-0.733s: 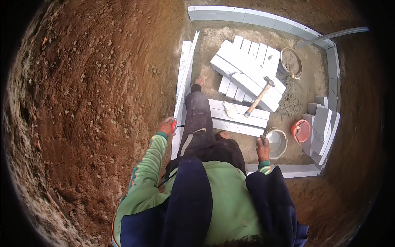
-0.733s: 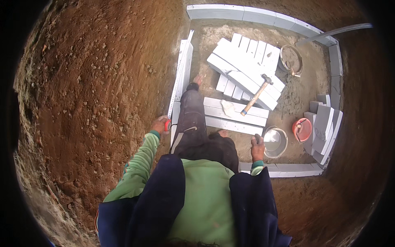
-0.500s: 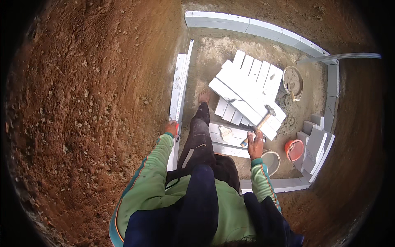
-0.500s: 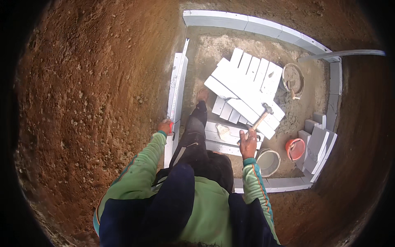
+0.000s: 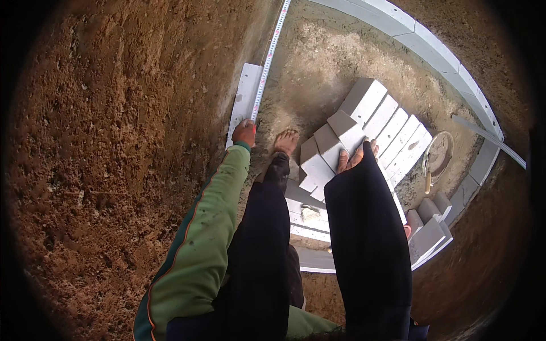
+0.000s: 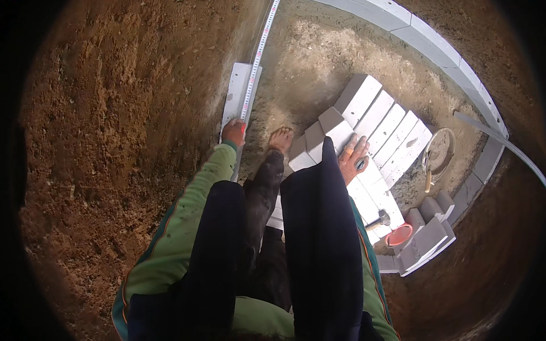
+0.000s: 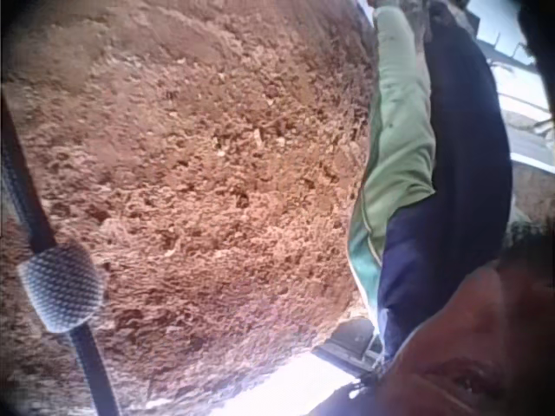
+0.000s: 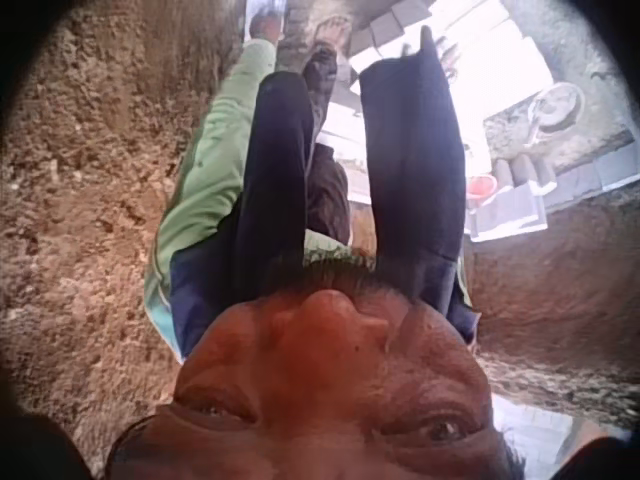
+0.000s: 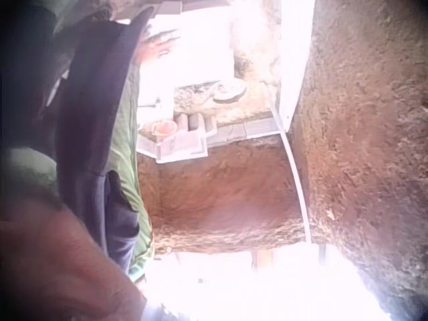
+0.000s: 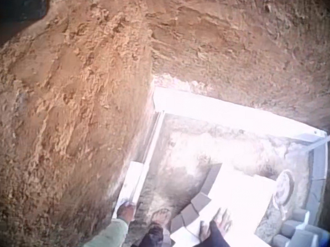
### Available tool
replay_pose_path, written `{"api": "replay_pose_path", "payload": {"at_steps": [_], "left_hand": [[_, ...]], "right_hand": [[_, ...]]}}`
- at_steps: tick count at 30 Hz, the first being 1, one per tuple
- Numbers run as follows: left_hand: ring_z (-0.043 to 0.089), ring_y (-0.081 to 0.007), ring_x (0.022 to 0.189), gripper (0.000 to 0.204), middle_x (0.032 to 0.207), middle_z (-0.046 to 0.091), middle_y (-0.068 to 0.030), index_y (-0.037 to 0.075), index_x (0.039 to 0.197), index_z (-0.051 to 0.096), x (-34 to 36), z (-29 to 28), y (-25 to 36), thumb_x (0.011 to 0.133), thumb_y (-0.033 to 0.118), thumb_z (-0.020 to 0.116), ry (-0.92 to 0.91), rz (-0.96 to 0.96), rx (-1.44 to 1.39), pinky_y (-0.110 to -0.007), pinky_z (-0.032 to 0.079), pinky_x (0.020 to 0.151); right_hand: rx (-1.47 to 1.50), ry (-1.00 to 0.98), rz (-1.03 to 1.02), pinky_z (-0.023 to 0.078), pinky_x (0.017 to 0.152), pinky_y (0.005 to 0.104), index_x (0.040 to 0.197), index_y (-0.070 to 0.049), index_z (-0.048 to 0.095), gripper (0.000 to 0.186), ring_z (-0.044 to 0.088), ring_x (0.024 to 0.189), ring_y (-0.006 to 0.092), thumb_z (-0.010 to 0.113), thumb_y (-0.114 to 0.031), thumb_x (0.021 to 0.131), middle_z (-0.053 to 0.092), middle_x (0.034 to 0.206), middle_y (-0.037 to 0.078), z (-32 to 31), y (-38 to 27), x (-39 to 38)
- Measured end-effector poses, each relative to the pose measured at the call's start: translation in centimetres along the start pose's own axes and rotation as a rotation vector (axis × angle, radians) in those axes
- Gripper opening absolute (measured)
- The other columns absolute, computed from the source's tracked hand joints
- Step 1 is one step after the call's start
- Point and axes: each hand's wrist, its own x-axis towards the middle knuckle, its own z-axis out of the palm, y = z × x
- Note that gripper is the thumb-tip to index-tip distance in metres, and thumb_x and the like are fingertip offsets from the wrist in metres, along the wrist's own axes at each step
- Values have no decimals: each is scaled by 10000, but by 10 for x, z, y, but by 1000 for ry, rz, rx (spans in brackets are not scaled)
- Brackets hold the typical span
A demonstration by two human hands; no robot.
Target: The person spreads mortar onto white blocks using a trowel, positions the blocks into a corner structure within a dirt trench, and hammers them into place, measuring the alignment with a tape measure.
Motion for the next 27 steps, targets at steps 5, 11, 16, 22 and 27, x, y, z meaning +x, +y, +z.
{"api": "replay_pose_path", "payload": {"at_steps": [5, 11, 16, 22, 27], "left_hand": [[680, -297, 961, 393, 1122, 704, -93, 117, 1278, 663, 43, -3, 17, 998, 373, 558, 22, -66, -43, -458, 605, 630], [672, -204, 917, 437, 1111, 725, -88, 44, 1281, 663, 52, 1, 16, 1004, 367, 567, 88, 111, 32, -358, 568, 746], [671, -283, 1031, 448, 1252, 672, -116, 91, 1361, 609, 36, -8, 50, 1023, 378, 544, 18, -87, -128, -424, 610, 783], [658, -240, 1021, 427, 1213, 689, -79, 105, 1376, 604, 41, -4, 51, 1031, 350, 549, -15, -115, -200, -416, 603, 720], [652, -214, 975, 407, 1166, 716, -51, 115, 1361, 623, 42, -7, 49, 1032, 348, 567, -35, -157, -241, -418, 593, 678]], "right_hand": [[-7, -47, -25, 155, 1201, 531, 1575, -90, 339, 815, 243, 1534, 335, 621, -516, 941, 296, 1640, 164, -2, -7, 6], [59, -44, -148, 153, 1151, 574, 1571, 3, 288, 876, 274, 1486, 450, 376, -654, 998, 303, 1595, 286, -7, 0, 10], [56, -36, -186, 190, 1144, 585, 1565, 9, 292, 869, 308, 1459, 473, 360, -653, 1007, 319, 1578, 299, -10, -6, 11], [15, -138, -192, 238, 1157, 630, 1542, 40, 323, 857, 318, 1443, 512, 430, -615, 1000, 319, 1560, 333, -24, -4, 18], [-12, -240, -142, 218, 1172, 625, 1537, 51, 331, 867, 292, 1466, 499, 468, -603, 984, 303, 1572, 328, -32, -10, 24]]}}
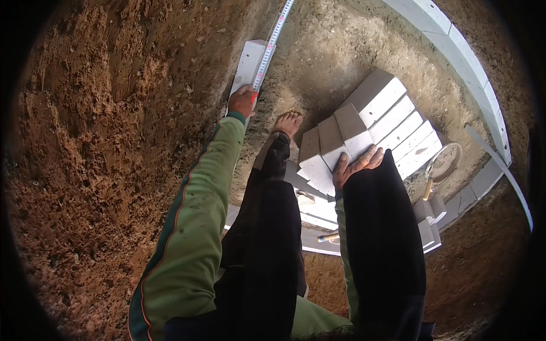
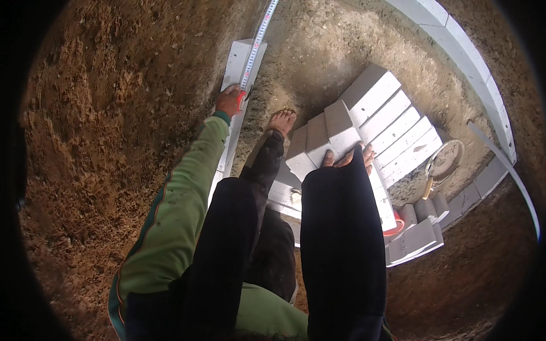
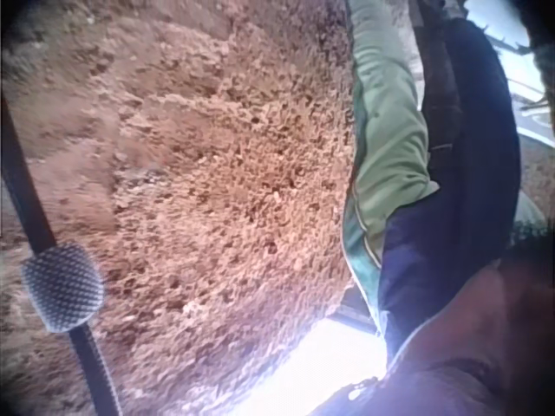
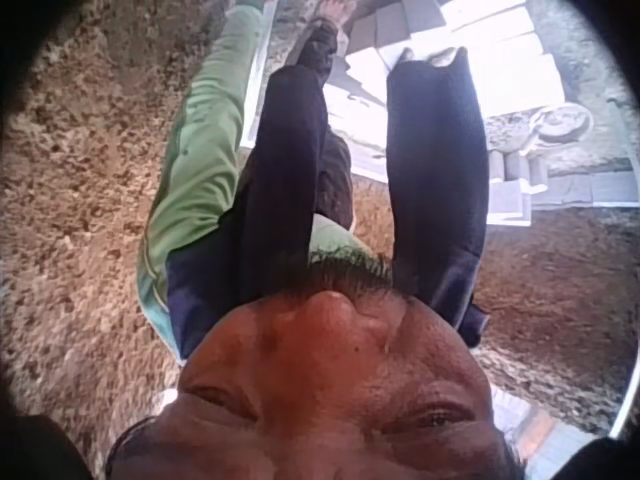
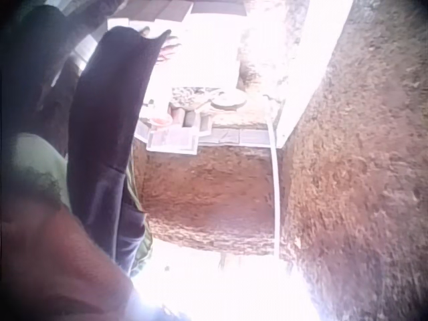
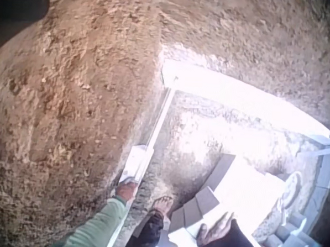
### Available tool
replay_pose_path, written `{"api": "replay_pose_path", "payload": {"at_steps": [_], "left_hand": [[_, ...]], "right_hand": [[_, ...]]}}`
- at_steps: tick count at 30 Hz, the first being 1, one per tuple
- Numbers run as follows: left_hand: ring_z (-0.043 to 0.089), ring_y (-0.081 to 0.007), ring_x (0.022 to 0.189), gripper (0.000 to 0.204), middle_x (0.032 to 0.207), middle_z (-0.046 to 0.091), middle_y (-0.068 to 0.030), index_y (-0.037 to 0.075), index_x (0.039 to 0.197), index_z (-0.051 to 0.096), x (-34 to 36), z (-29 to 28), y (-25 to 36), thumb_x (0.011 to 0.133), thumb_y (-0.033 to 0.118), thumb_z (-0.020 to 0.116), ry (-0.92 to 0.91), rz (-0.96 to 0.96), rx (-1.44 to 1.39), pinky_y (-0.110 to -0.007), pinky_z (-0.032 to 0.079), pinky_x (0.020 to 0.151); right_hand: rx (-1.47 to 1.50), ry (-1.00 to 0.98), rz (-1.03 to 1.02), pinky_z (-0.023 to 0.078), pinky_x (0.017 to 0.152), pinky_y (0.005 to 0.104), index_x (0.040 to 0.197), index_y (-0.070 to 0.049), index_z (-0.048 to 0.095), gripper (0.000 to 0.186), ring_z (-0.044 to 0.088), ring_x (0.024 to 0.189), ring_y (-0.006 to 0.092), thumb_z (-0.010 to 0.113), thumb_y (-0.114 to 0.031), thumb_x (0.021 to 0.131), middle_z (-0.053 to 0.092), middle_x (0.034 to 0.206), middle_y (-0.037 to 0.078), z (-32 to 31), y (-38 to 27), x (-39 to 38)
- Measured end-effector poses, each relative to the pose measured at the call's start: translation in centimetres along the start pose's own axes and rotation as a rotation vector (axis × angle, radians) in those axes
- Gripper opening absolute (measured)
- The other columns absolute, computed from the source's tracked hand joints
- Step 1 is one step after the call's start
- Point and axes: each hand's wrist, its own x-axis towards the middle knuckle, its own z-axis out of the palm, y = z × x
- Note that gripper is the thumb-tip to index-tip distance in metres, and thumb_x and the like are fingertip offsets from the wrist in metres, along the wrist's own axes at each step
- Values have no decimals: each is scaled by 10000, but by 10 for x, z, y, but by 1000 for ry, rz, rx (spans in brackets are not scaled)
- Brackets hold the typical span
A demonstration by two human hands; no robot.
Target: The person spreads mortar onto white blocks using a trowel, positions the blocks into a corner structure within a dirt trench, and hammers them into place, measuring the alignment with a tape measure.
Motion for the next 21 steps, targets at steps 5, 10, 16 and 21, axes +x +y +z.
{"api": "replay_pose_path", "payload": {"at_steps": [5, 10, 16, 21], "left_hand": [[649, -201, 970, 409, 1172, 710, -42, 146, 1362, 625, 3, -3, 1, 1029, 378, 576, -13, -23, -65, -430, 595, 663], [652, -197, 958, 424, 1153, 706, -33, 166, 1355, 617, -26, -6, -4, 1017, 420, 584, -87, -78, -33, -442, 599, 686], [658, -209, 843, 373, 1060, 680, -35, 154, 1263, 595, -122, -10, -54, 993, 410, 609, -298, -104, -34, -472, 603, 631], [614, -185, 646, 343, 821, 599, -52, 88, 1188, 574, -193, -40, -120, 1002, 372, 621, -406, 70, 186, -412, 557, 535]], "right_hand": [[6, -14, 49, 190, 1185, 614, 1537, 57, 331, 883, 263, 1491, 482, 493, -599, 969, 288, 1586, 318, 0, -4, 0], [40, 65, 5, 152, 1176, 626, 1541, 31, 331, 890, 240, 1497, 475, 444, -642, 970, 292, 1593, 298, 20, 6, -8], [68, 120, 25, 143, 1169, 625, 1556, -25, 344, 860, 253, 1510, 421, 476, -632, 961, 294, 1615, 261, 21, 11, -11], [211, 136, 37, 130, 1191, 594, 1568, -51, 344, 836, 221, 1534, 396, 585, -550, 941, 273, 1635, 238, 9, 14, -23]]}}
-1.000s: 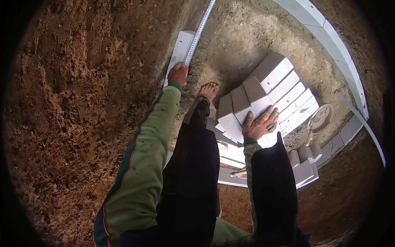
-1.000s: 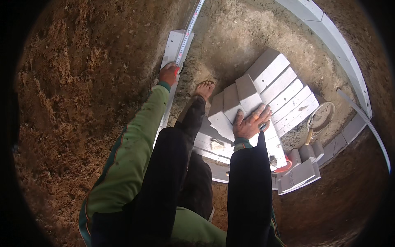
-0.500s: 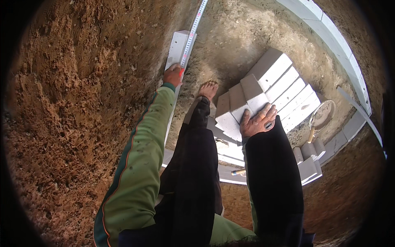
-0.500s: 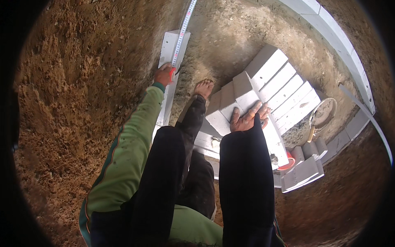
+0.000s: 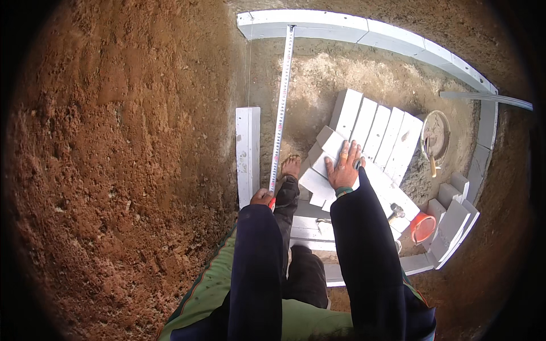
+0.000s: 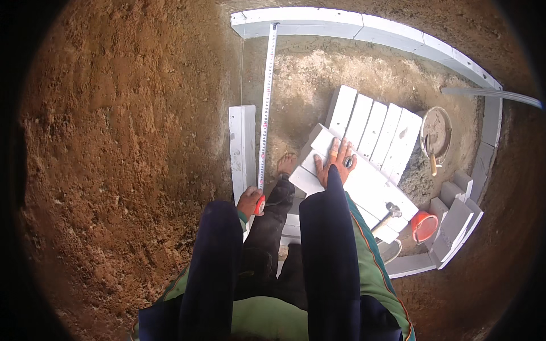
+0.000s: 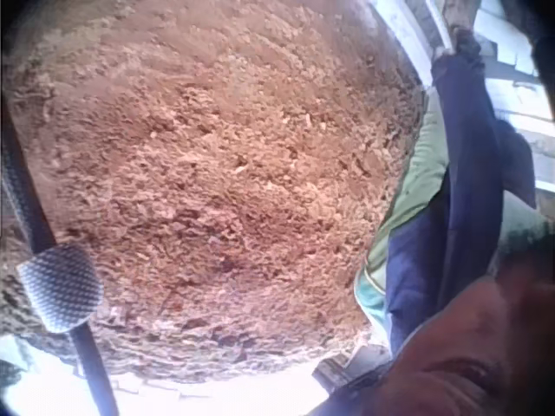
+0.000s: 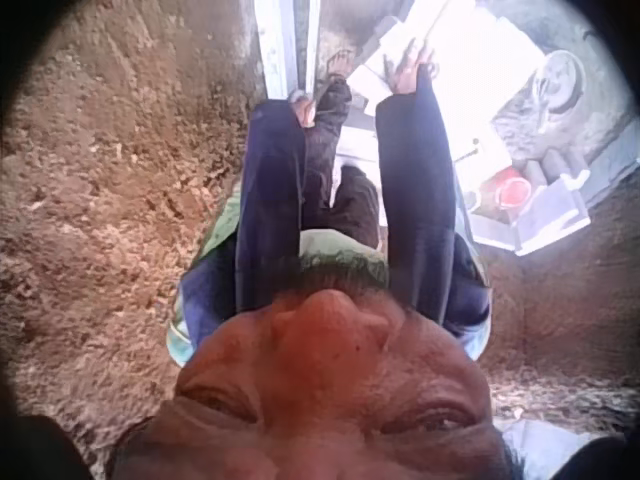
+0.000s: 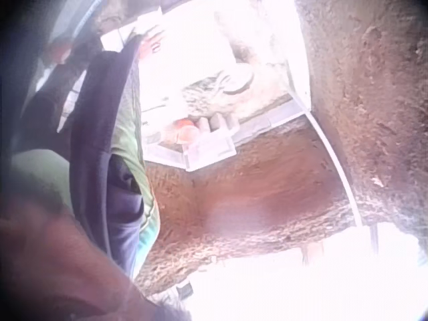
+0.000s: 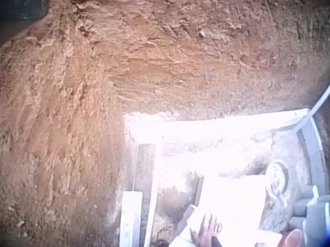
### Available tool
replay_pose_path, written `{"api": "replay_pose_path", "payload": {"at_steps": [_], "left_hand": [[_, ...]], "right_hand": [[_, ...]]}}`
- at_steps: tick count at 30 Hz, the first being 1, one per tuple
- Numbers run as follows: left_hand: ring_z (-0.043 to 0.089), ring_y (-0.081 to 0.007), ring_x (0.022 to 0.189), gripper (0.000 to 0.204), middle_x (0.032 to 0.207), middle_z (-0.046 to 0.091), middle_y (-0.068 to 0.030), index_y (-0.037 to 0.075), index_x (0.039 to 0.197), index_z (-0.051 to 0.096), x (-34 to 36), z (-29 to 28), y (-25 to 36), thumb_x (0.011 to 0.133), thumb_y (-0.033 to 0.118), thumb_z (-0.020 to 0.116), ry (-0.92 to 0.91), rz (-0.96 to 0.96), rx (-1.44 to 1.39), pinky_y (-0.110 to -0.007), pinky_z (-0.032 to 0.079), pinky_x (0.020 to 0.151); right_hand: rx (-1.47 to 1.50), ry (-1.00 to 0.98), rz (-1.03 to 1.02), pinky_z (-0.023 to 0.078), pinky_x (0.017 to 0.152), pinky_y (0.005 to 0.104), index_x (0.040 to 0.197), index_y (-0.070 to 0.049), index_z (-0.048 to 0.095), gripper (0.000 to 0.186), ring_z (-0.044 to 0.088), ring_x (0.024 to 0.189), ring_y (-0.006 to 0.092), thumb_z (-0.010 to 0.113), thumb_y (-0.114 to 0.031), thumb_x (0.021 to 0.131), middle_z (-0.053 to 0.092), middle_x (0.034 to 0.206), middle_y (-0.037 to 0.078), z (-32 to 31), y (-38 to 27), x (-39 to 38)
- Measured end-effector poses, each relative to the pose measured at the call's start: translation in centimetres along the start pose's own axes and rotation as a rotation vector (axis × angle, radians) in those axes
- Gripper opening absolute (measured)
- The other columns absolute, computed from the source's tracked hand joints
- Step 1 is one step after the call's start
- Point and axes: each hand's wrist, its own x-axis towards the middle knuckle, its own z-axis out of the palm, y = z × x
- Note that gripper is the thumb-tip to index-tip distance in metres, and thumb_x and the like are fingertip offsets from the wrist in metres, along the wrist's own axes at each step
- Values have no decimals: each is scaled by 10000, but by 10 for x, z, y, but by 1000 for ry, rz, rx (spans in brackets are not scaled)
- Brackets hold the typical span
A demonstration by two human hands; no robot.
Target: The person spreads mortar onto white blocks using a trowel, positions the blocks into a corner structure within a dirt trench, and hammers them into place, measuring the alignment with a tape measure.
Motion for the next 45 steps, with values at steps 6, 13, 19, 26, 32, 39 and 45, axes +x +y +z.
{"api": "replay_pose_path", "payload": {"at_steps": [6, 13, 19, 26, 32, 39, 45], "left_hand": [[554, -129, 613, 298, 768, 591, -31, 4, 1148, 655, -98, 7, 7, 1050, 272, 569, -218, 258, 214, -298, 459, 566], [556, -104, 767, 270, 840, 645, -20, 19, 1051, 712, -208, -17, -5, 1030, 262, 596, -143, 368, 299, -276, 467, 716], [534, -92, 617, 210, 755, 616, 1, 35, 949, 688, -216, 2, -54, 1027, 210, 602, -395, 458, 337, -281, 431, 546], [595, -163, 649, 176, 763, 631, -60, 33, 1004, 640, -244, 149, -48, 1013, 196, 575, -547, 168, 423, -320, 511, 610], [622, -192, 687, 226, 792, 642, -70, 50, 1033, 627, -290, 244, -27, 1005, 267, 573, -805, 38, 609, -343, 531, 627], [653, -226, 731, 292, 825, 656, -82, 70, 1067, 611, -278, 235, 4, 997, 350, 572, -861, -38, 699, -369, 553, 648], [679, -254, 769, 353, 854, 668, -92, 87, 1096, 598, -247, 206, 35, 989, 422, 570, -866, -128, 708, -392, 573, 666]], "right_hand": [[85, -32, 73, 249, 1177, 584, 1480, -112, 493, 637, 257, 1530, 339, 658, -393, 932, 350, 1614, 161, -63, 18, -80], [534, -189, 356, 503, 953, 473, 1055, -59, 729, 268, 653, 1077, 389, 656, -279, 919, 709, 1087, 201, -65, 90, -430], [-67, -896, 643, 573, 924, 492, 1133, -98, 756, 307, 680, 1116, 376, 577, -231, 923, 708, 1207, 155, -7, 258, -773], [452, -295, 1444, 541, 975, 474, 1117, -57, 755, 495, 675, 1134, 371, 642, -489, 903, 715, 1181, 199, -107, 174, -811], [967, -28, 1634, 529, 967, 488, 1137, -36, 732, 517, 668, 1149, 369, 628, -485, 902, 710, 1180, 218, -98, 52, -803], [1031, 63, 1586, 539, 918, 518, 1174, -42, 699, 491, 683, 1096, 389, 620, -443, 902, 710, 1161, 232, -68, 5, -769], [760, -16, 1406, 548, 876, 545, 1206, -47, 671, 475, 696, 1050, 405, 613, -407, 903, 709, 1145, 245, -69, 52, -758]]}}
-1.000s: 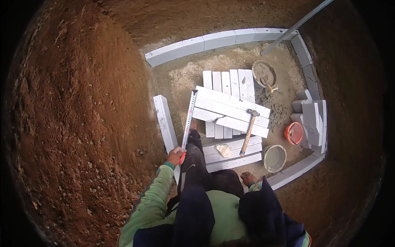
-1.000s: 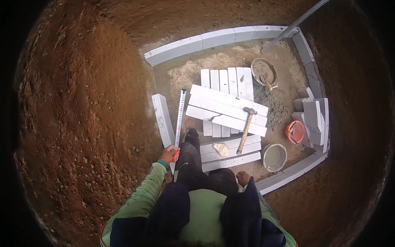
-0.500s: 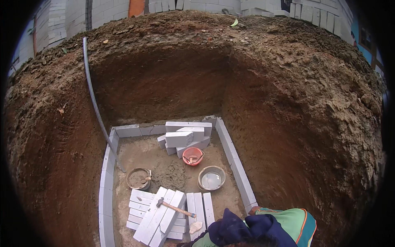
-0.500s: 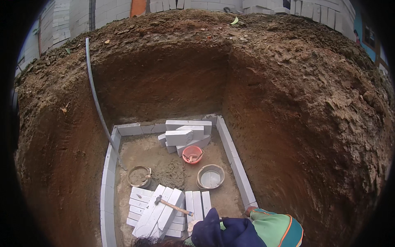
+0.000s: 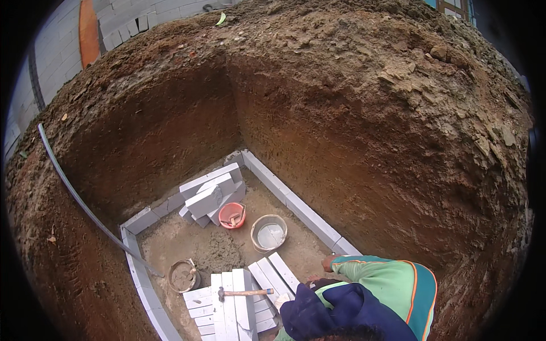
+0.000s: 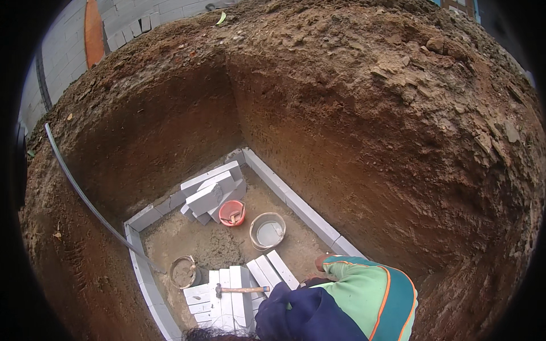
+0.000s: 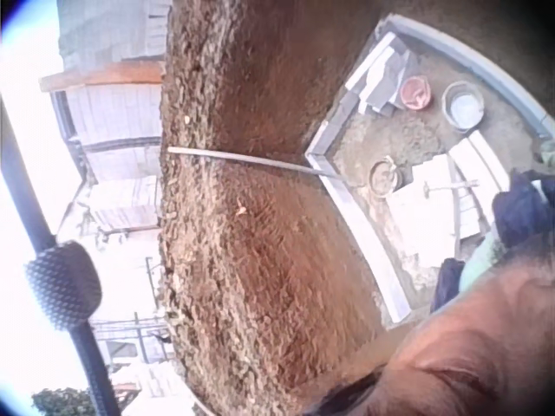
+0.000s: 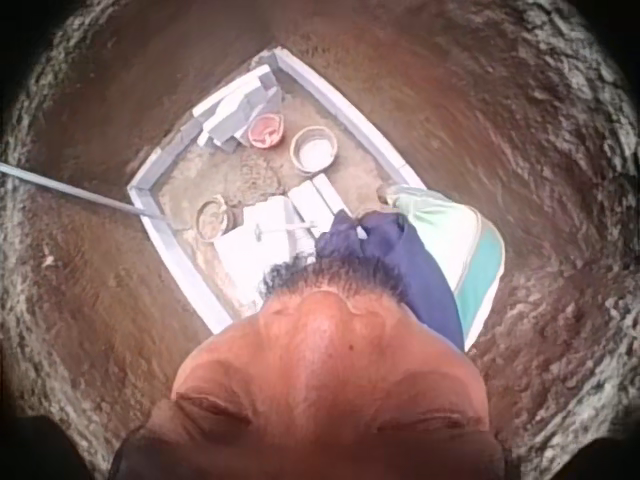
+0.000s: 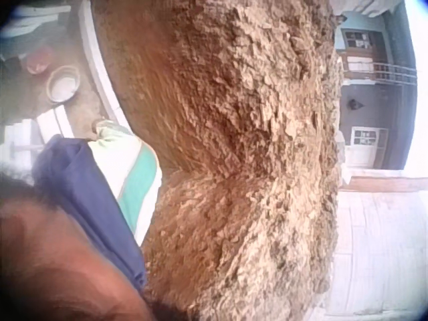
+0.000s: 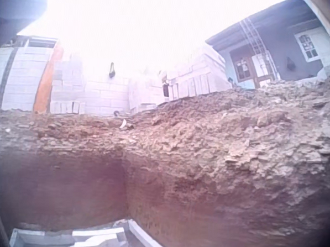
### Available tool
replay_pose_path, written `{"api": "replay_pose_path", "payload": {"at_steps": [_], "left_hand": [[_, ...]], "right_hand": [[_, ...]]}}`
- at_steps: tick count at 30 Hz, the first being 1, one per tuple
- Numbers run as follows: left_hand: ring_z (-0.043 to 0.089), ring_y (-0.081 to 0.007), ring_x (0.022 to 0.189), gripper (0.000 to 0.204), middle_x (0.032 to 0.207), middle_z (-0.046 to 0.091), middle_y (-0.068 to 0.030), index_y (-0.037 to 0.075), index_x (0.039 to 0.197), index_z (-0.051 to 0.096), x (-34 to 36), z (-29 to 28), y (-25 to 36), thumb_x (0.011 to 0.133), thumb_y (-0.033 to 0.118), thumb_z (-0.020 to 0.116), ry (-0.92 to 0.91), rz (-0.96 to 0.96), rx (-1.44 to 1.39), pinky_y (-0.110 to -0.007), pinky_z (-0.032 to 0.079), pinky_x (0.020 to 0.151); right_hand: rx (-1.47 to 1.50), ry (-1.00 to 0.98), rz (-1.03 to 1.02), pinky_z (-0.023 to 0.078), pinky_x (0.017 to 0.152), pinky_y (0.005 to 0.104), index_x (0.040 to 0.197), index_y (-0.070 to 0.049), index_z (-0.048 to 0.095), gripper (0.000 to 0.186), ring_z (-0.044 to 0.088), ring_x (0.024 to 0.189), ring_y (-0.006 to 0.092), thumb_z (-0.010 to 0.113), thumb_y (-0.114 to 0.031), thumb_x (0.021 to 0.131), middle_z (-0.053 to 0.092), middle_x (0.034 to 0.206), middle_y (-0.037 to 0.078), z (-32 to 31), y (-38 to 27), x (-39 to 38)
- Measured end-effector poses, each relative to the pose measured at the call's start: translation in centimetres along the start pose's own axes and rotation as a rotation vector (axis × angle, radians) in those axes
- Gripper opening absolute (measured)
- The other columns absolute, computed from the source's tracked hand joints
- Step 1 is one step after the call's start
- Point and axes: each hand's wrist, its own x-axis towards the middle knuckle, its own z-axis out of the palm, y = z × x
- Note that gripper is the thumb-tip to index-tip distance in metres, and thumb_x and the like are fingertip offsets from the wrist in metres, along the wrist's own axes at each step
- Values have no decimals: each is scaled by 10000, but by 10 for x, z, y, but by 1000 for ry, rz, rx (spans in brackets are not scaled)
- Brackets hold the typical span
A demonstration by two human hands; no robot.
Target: The person spreads mortar onto white blocks using a trowel, positions the blocks into a corner structure within a dirt trench, and hammers them into place, measuring the alignment with a tape measure.
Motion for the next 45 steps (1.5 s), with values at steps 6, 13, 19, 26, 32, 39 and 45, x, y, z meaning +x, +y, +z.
{"api": "replay_pose_path", "payload": {"at_steps": [6, 13, 19, 26, 32, 39, 45], "left_hand": [[705, -252, 837, 359, 923, 677, -83, 114, 1178, 577, -59, 68, 21, 1015, 433, 548, -8, 209, -187, -379, 568, 647], [688, -186, 751, 294, 916, 669, -77, 37, 1121, 642, -98, 41, 4, 970, 289, 658, 296, 418, -83, -320, 554, 569], [676, -199, 769, 337, 950, 661, -71, 55, 1165, 617, -131, -98, -84, 954, 313, 667, 736, 352, -333, -376, 586, 660], [656, -251, 899, 490, 1054, 653, -31, 198, 1238, 595, -167, -189, -115, 877, 516, 691, 768, -381, -283, -523, 562, 738], [655, -235, 800, 423, 925, 653, -52, 126, 1100, 649, -150, -264, -121, 886, 488, 691, 459, -422, 27, -474, 567, 673], [688, -251, 895, 526, 990, 705, -125, 32, 1153, 696, -177, -263, -41, 877, 480, 707, 628, -308, 27, -461, 557, 692], [699, -303, 966, 543, 1095, 737, -197, -34, 1113, 710, -166, -296, -4, 843, 435, 758, 591, -208, 208, -394, 526, 900]], "right_hand": [[34, 129, -517, 530, 909, 515, 1282, -55, 629, 459, 670, 1043, 443, 602, -350, 931, 702, 1134, 248, -106, -169, -27], [-73, -3, -565, 500, 968, 486, 1229, -42, 677, 443, 639, 1120, 438, 662, -330, 892, 667, 1211, 264, -48, -205, 0], [-326, -248, -367, 485, 1031, 453, 1257, 1, 674, 524, 631, 1194, 406, 694, -338, 858, 665, 1249, 272, -28, -113, 83], [86, 177, -163, 540, 880, 394, 1232, 68, 657, 478, 685, 985, 297, 652, -313, 943, 717, 1093, 211, -23, -104, 64], [251, 277, -58, 491, 625, 346, 1213, 59, 648, 452, 591, 704, 166, 637, -322, 971, 665, 859, 88, -16, -153, 16], [262, 317, -299, 527, 668, 363, 1195, 43, 649, 456, 650, 766, 197, 566, -373, 1026, 701, 953, 127, -14, -254, 24], [589, -106, -366, 536, 839, 437, 1188, -15, 650, 442, 683, 967, 314, 484, -399, 1046, 709, 1057, 197, 32, -283, 102]]}}
